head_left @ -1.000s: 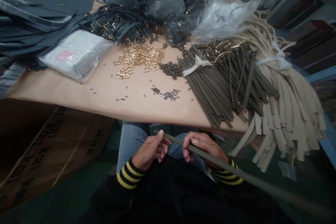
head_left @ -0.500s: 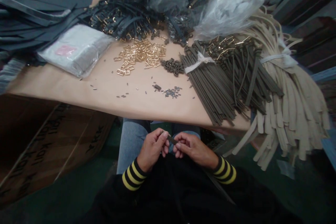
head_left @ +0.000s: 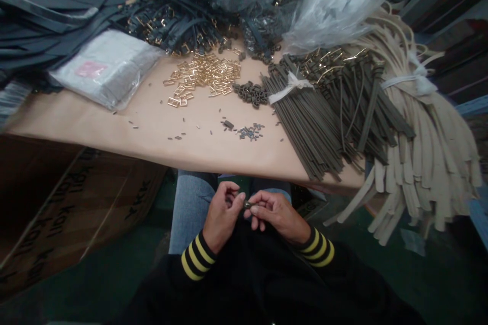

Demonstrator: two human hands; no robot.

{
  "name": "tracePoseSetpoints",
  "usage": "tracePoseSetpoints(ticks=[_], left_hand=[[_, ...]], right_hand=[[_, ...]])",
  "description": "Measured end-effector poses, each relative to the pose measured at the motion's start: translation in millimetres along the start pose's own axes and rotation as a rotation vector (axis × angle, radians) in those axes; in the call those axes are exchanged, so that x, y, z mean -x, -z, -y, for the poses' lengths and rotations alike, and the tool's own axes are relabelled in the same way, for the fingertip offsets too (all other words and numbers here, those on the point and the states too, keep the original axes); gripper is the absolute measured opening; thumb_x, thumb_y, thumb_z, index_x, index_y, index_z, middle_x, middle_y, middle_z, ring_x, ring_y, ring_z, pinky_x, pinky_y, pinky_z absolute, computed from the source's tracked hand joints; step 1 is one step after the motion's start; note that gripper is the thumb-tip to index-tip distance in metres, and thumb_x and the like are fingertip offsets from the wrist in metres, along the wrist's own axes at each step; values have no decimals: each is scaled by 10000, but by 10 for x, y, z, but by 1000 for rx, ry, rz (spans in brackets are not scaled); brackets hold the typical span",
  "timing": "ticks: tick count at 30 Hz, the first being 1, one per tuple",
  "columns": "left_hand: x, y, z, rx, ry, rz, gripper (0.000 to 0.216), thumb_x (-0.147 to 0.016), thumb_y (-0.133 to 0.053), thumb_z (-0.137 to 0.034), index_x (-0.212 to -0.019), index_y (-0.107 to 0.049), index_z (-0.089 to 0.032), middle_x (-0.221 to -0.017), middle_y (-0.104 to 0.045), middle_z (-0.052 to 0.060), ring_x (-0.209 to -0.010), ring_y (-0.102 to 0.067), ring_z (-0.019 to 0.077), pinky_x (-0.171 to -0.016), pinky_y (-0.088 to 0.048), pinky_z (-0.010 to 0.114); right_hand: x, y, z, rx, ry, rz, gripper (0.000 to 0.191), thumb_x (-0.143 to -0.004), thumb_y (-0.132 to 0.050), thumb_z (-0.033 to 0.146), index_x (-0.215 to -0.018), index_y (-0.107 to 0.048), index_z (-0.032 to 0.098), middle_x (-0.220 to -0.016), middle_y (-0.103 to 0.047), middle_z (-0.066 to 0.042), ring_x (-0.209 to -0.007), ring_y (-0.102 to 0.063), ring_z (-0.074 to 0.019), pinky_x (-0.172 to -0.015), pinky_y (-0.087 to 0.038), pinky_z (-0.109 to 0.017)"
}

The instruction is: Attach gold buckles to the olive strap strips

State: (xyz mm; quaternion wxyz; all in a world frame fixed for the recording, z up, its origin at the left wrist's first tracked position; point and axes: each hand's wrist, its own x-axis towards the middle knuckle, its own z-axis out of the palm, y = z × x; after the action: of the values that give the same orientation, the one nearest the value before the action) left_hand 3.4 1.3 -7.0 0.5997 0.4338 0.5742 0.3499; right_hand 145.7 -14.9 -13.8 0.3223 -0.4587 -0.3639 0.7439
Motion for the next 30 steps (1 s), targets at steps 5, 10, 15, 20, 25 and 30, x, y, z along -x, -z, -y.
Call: tracePoseSetpoints(ticks=[5, 10, 15, 20, 25, 30], left_hand=[[35, 19, 9, -334, -431, -9, 116, -754, -468, -157, -687, -556, -193, -722, -519, 44, -747, -481, 179, -717, -386, 307], [64, 25, 50, -314, -420, 99, 150, -757, -477, -147, -825, -602, -196, -860, -603, 84, -849, -542, 199, -794, -399, 320], [66, 13, 71, -305, -365, 87, 122, -721, -520, -153, -760, -618, -212, -860, -622, 80, -857, -557, 215, -802, -413, 334], [73, -12, 96, -555, -511, 27, 137, -751, -459, -155, -737, -587, -204, -923, -559, 99, -832, -511, 206, -737, -416, 326], [28, 4, 70, -392, -489, 100, 133, -770, -395, -123, -693, -488, -180, -749, -471, 49, -752, -471, 171, -697, -396, 292], [70, 82, -48, -24, -152, 312, 91, -783, -437, -217, -705, -454, -174, -746, -414, 7, -570, -428, 99, -509, -362, 223]], right_hand=[[-35, -38, 5, -12, -16, -38, 260, -705, -584, 354, -797, -485, 132, -674, -639, -34, -505, -602, -97, -430, -439, -177], [-37, -33, 3, 6, -4, -61, 285, -697, -582, 379, -798, -474, 135, -617, -613, -7, -486, -595, -96, -416, -426, -176], [-60, -65, -4, 52, -21, -92, 295, -692, -575, 402, -782, -459, 147, -529, -573, 30, -445, -577, -100, -401, -412, -184], [-71, -83, 32, 78, -26, -111, 274, -701, -559, 393, -773, -461, 147, -511, -570, 31, -434, -559, -95, -407, -412, -191], [-68, -91, 37, 108, -33, -63, 239, -703, -543, 346, -782, -437, 147, -507, -560, 35, -386, -526, -85, -355, -368, -171], [-65, -52, 19, 222, 1, -49, 127, -742, -483, 260, -791, -449, 148, -628, -595, -6, -419, -538, -80, -369, -374, -174]])
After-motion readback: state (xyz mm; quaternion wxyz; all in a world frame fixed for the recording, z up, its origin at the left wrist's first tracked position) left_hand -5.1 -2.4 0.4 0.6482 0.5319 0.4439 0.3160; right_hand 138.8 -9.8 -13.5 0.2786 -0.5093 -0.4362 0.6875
